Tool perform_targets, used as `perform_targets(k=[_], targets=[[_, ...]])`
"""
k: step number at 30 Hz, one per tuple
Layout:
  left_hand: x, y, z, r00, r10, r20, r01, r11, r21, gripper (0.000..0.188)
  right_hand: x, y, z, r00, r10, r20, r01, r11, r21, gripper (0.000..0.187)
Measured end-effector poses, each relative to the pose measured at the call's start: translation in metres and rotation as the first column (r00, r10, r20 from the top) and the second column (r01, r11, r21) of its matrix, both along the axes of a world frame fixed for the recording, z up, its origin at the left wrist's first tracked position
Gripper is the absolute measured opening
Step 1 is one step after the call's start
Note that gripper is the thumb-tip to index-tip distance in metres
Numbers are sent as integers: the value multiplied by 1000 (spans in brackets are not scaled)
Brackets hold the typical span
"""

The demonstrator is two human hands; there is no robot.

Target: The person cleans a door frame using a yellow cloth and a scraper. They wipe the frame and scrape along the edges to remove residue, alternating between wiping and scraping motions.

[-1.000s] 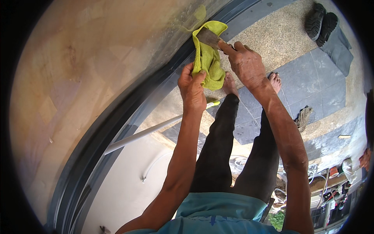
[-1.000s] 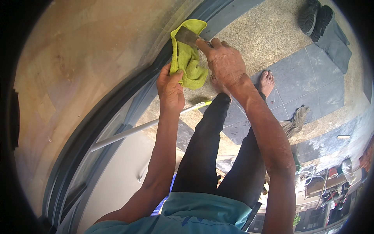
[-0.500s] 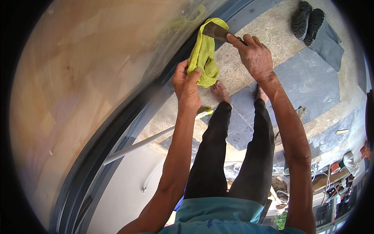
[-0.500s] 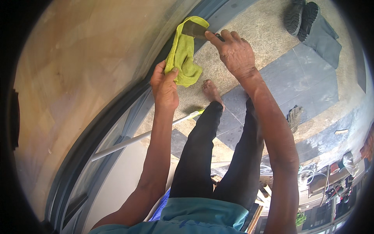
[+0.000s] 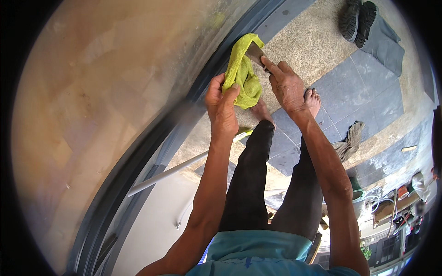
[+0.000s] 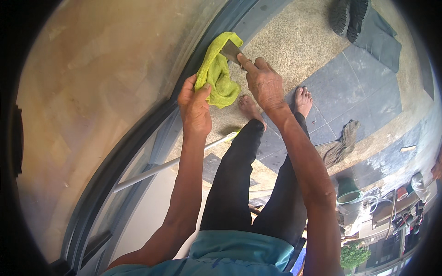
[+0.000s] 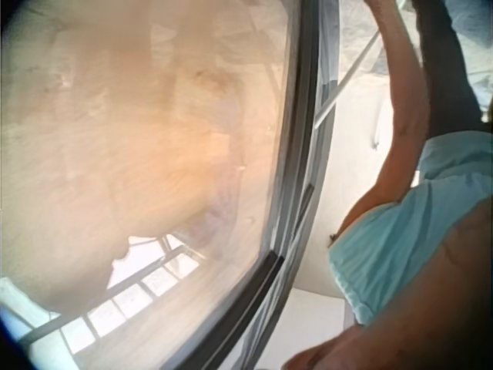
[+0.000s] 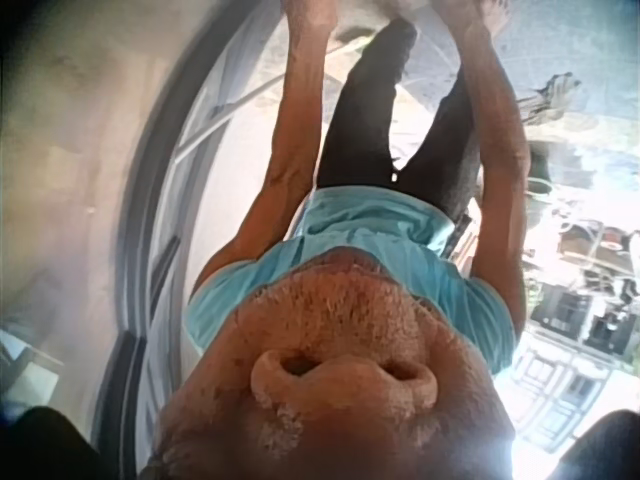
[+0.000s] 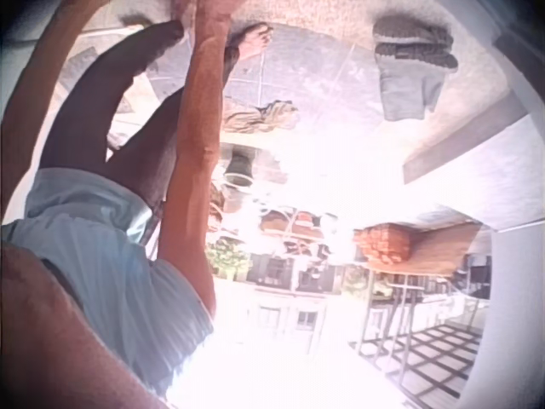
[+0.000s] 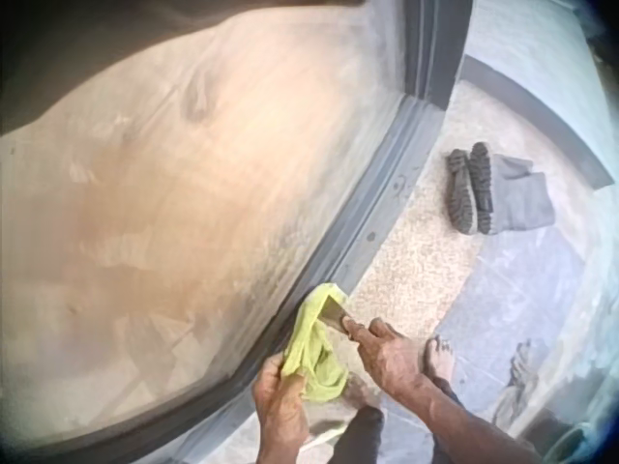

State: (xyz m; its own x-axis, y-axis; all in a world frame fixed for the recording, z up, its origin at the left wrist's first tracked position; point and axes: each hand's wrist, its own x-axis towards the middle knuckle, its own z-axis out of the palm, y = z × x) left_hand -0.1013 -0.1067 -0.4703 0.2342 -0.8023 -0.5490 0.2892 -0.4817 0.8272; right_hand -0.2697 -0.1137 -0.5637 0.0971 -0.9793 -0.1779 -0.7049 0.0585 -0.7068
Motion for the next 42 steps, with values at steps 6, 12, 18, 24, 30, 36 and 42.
perform_targets(k=[6,12,18,24,30,36,42], targets=[[9,-8,32,982,-147,114,145,989,28,36,22,30,25,928,-223,299,168,965,202,55],[-42,-71,24,895,-313,317,361,927,-103,30,9,-25,9,745,-457,486,478,874,91,48],[-53,-88,2,836,-306,456,397,911,-116,27,-8,-68,6,891,-405,206,416,910,-10,51],[-30,-64,-17,828,-304,471,366,930,-44,25,8,-41,0,951,-278,136,280,960,2,56],[-18,-46,-8,871,-253,420,267,963,26,26,18,6,8,905,-209,370,153,973,175,56],[-47,-75,21,923,-89,373,180,960,-216,26,4,34,42,31,-811,584,301,565,768,55],[-87,-127,8,376,115,920,606,720,-338,21,-19,80,46,-23,-843,537,360,495,791,57]])
